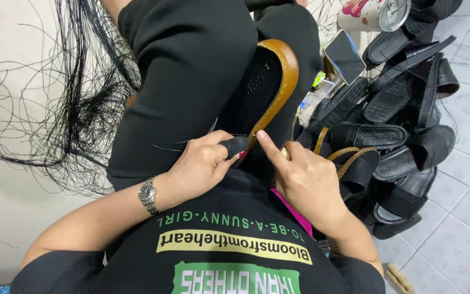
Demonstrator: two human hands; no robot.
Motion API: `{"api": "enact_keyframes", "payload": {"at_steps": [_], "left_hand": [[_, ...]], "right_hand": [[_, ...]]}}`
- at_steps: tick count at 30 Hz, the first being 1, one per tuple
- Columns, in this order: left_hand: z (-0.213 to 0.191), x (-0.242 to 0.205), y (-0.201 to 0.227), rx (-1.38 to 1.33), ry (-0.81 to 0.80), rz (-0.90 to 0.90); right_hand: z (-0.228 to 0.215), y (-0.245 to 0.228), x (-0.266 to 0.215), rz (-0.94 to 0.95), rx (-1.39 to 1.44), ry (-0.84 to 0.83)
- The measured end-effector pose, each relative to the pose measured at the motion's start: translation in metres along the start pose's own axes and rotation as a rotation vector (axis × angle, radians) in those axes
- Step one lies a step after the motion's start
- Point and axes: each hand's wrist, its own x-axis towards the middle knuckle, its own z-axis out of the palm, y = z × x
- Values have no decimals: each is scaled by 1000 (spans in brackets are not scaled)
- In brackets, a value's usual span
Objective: Hand-sewing the straps of sandals to the soles using a needle and thread while sitting on the floor.
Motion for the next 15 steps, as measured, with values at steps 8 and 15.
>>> {"api": "enact_keyframes", "payload": {"at_steps": [8,15], "left_hand": [[3,2,-2,-16,4,34],[0,4,2,-31,66,27]], "right_hand": [[6,-12,2,-13,-142,51],[7,9,24,-132,96,101]]}}
